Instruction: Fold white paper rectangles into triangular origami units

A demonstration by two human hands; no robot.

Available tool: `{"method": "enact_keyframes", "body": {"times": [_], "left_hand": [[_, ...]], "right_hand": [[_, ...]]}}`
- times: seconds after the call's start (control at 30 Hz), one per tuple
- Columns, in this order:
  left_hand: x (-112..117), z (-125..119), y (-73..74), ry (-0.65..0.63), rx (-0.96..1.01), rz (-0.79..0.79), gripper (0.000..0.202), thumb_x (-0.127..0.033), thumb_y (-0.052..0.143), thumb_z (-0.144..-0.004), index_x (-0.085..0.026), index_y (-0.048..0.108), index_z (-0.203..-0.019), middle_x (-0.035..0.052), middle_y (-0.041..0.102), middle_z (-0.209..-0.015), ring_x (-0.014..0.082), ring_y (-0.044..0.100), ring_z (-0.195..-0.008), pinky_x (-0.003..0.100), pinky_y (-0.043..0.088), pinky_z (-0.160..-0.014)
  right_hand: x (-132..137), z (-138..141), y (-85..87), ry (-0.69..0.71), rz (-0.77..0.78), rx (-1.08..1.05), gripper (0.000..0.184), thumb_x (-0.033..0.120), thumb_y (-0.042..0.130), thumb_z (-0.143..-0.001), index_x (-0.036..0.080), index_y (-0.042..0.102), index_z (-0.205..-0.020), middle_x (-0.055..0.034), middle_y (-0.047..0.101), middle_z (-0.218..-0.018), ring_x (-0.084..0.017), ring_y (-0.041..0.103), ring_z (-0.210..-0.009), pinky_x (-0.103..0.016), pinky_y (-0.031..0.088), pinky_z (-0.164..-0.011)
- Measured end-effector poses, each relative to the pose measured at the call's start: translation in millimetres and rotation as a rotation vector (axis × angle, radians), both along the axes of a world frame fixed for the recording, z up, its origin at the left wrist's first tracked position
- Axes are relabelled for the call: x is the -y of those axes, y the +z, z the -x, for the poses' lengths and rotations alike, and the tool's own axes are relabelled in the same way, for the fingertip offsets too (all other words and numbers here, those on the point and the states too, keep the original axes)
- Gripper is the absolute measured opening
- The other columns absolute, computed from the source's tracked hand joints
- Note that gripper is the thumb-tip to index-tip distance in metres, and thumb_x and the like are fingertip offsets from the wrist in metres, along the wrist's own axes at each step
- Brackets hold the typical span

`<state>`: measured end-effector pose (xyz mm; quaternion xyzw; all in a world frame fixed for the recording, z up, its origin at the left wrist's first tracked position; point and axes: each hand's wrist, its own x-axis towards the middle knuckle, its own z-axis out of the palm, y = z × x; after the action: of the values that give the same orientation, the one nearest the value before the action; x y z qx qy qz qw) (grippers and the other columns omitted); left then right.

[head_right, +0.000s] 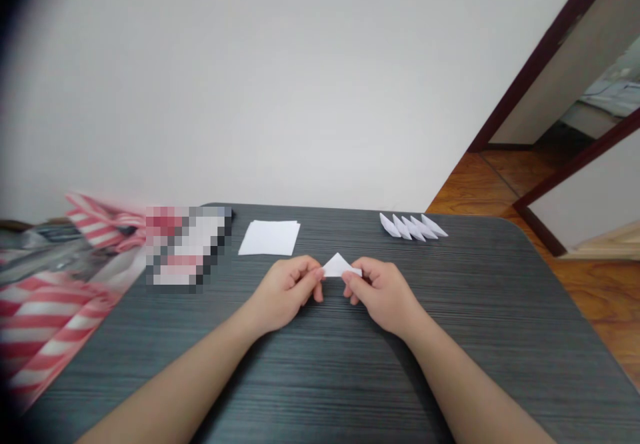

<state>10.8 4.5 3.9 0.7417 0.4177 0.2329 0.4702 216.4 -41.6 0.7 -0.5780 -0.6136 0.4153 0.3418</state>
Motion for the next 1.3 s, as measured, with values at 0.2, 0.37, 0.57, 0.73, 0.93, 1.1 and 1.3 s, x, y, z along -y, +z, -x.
{"method": "enact_keyframes", "body": {"times": [0.2,0.37,0.57,0.73,0.93,1.1,1.3], "left_hand": [[-1,2,-6.6,0.042,0.017,-0.013,0.033,-0.035,0.047,-0.096,-0.017,0.060,-0.071,-0.0022,0.064,-0.060,0.0099,0.047,-0.050,0.021,0.037,-0.053],[-1,1,-6.2,0.046,0.019,-0.006,0.035,-0.036,0.047,-0.096,-0.017,0.060,-0.069,-0.0027,0.061,-0.058,0.0098,0.046,-0.049,0.021,0.037,-0.053],[-1,1,-4.8,0.018,0.030,0.001,0.035,-0.037,0.047,-0.097,-0.017,0.061,-0.071,-0.0031,0.058,-0.056,0.0100,0.046,-0.050,0.021,0.036,-0.053],[-1,1,-6.7,0.006,0.022,-0.006,0.035,-0.037,0.047,-0.096,-0.017,0.063,-0.072,-0.0027,0.057,-0.056,0.0100,0.046,-0.050,0.021,0.035,-0.052],[0,2,-9.1,-0.028,0.039,-0.010,0.033,-0.035,0.046,-0.096,-0.016,0.063,-0.075,-0.0002,0.064,-0.064,0.0096,0.049,-0.052,0.021,0.035,-0.052],[2,2,-4.6,-0.107,0.070,-0.024,0.025,-0.031,0.050,-0.095,-0.016,0.066,-0.083,0.0000,0.065,-0.067,0.0099,0.050,-0.055,0.020,0.035,-0.052],[1,-1,3.0,-0.114,0.017,-0.040,0.027,-0.030,0.052,-0.093,-0.016,0.069,-0.077,-0.0002,0.067,-0.068,0.0100,0.052,-0.057,0.020,0.037,-0.054]], "right_hand": [[-2,-4,-6.7,-0.062,-0.002,-0.052,0.024,0.030,0.058,-0.092,0.019,0.062,-0.071,0.0011,0.066,-0.060,-0.012,0.060,-0.053,-0.024,0.045,-0.059],[0,-5,-6.4,-0.044,-0.014,-0.109,0.026,0.032,0.059,-0.092,0.018,0.062,-0.070,0.0001,0.067,-0.062,-0.012,0.060,-0.055,-0.025,0.046,-0.059],[0,-3,-6.2,-0.068,0.007,-0.177,0.025,0.034,0.059,-0.092,0.019,0.060,-0.072,0.0009,0.065,-0.062,-0.011,0.058,-0.054,-0.024,0.045,-0.057],[-3,-5,-12.3,-0.094,0.010,-0.208,0.024,0.037,0.059,-0.091,0.018,0.062,-0.076,0.0004,0.065,-0.064,-0.011,0.056,-0.054,-0.024,0.042,-0.053],[-1,-6,-12.2,-0.064,-0.005,-0.195,0.021,0.034,0.059,-0.092,0.018,0.063,-0.080,-0.0005,0.067,-0.067,-0.012,0.059,-0.057,-0.024,0.044,-0.055],[0,-2,-5.3,-0.017,-0.028,-0.103,0.021,0.030,0.057,-0.093,0.018,0.064,-0.076,-0.0007,0.068,-0.067,-0.013,0.062,-0.059,-0.025,0.048,-0.062],[1,4,-5.3,0.005,-0.028,-0.114,0.013,0.030,0.060,-0.089,0.019,0.066,-0.085,-0.0013,0.071,-0.073,-0.014,0.064,-0.061,-0.026,0.050,-0.061]]}}
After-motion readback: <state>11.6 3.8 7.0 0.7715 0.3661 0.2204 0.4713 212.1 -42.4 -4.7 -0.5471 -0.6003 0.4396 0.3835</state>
